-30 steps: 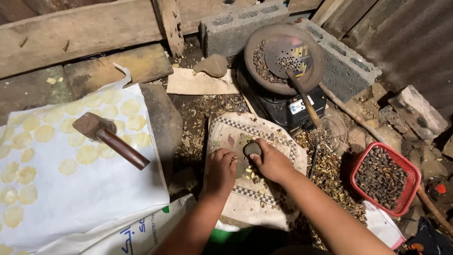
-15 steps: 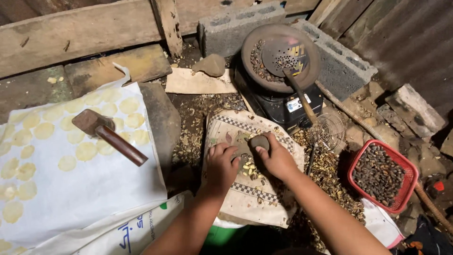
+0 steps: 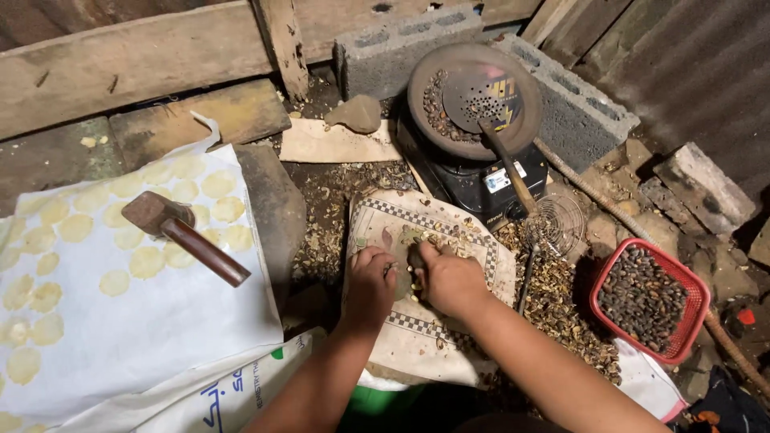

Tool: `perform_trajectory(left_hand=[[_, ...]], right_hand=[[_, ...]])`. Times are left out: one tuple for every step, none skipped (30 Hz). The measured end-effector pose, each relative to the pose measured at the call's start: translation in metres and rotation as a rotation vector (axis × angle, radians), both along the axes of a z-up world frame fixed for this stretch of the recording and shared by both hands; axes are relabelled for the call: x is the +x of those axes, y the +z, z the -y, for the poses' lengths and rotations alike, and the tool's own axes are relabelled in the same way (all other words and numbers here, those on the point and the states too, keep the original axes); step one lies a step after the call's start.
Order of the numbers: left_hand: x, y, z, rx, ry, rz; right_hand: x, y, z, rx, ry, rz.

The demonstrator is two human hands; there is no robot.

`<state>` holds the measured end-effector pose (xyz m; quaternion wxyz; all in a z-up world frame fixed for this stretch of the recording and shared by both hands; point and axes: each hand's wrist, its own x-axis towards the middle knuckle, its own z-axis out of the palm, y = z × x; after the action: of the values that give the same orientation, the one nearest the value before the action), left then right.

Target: Cracking nuts with a mallet and removing the shells by hand

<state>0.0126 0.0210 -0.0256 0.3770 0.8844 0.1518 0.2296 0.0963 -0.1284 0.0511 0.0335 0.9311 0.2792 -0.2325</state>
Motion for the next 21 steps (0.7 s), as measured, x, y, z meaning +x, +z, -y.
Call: perform_trajectory(left_hand=[[0.001, -0.005, 0.000, -0.018, 0.007, 0.008], [0.003, -0.017, 0.002, -0.018, 0.001, 0.006], [0.006, -0.029, 0.003, -0.005, 0.019, 0.006], [0.011, -0.042, 0.001, 0.009, 0.046, 0.012], [0.011, -0.027, 0.002, 0.010, 0.050, 0.016], [0.009, -0.012, 0.004, 0.045, 0.030, -0.029], [0.007, 0.003, 0.006, 0.080, 0.010, -0.074], [0.006, 0.000, 0.008, 0.074, 0.009, -0.081], [0.006, -0.002, 0.010, 0.067, -0.005, -0.102], [0.010, -0.003, 0.007, 0.070, -0.017, -0.117], [0.008, -0.003, 0.005, 0.071, -0.017, -0.117], [0.006, -0.004, 0.002, 0.061, -0.043, -0.074], [0.005, -0.005, -0.001, 0.050, -0.070, -0.031], [0.001, 0.000, -0.002, 0.047, -0.069, -0.042], [-0.003, 0.006, -0.004, 0.020, -0.067, -0.013], [0.002, 0.013, -0.009, -0.002, -0.065, 0.028], [-0.002, 0.006, -0.007, 0.001, -0.064, 0.031], [-0.001, 0.000, -0.008, -0.004, -0.083, -0.007], [0.000, -0.008, -0.009, -0.009, -0.102, -0.045], [-0.001, -0.003, -0.012, -0.014, -0.103, -0.058], [-0.001, 0.001, -0.013, -0.011, -0.126, -0.068]], right_hand=[[0.000, -0.007, -0.001, -0.058, 0.127, 0.088], [-0.005, 0.000, 0.004, -0.058, 0.121, 0.086], [-0.009, 0.006, 0.008, 0.010, 0.184, 0.114], [-0.009, 0.013, 0.009, 0.080, 0.256, 0.150], [-0.011, 0.028, 0.007, 0.081, 0.260, 0.154], [-0.015, 0.042, 0.007, 0.054, 0.163, 0.034], [-0.019, 0.056, 0.006, 0.027, 0.064, -0.085], [-0.015, 0.049, 0.011, 0.021, 0.063, -0.093], [-0.011, 0.042, 0.017, 0.045, 0.004, -0.086], [-0.003, 0.035, 0.018, 0.077, -0.053, -0.073], [-0.006, 0.040, 0.014, 0.078, -0.053, -0.074], [-0.007, 0.045, 0.009, 0.176, -0.074, -0.022], [-0.008, 0.050, 0.003, 0.273, -0.095, 0.029], [-0.013, 0.041, 0.000, 0.269, -0.096, 0.019], [-0.018, 0.033, -0.003, 0.240, 0.027, 0.055], [-0.016, 0.025, -0.009, 0.216, 0.152, 0.105], [-0.017, 0.025, -0.004, 0.218, 0.153, 0.107], [-0.014, 0.025, -0.001, 0.233, 0.149, 0.141], [-0.011, 0.024, 0.002, 0.249, 0.144, 0.175], [-0.007, 0.028, 0.000, 0.246, 0.142, 0.162], [-0.004, 0.033, -0.001, 0.210, 0.050, 0.087]])
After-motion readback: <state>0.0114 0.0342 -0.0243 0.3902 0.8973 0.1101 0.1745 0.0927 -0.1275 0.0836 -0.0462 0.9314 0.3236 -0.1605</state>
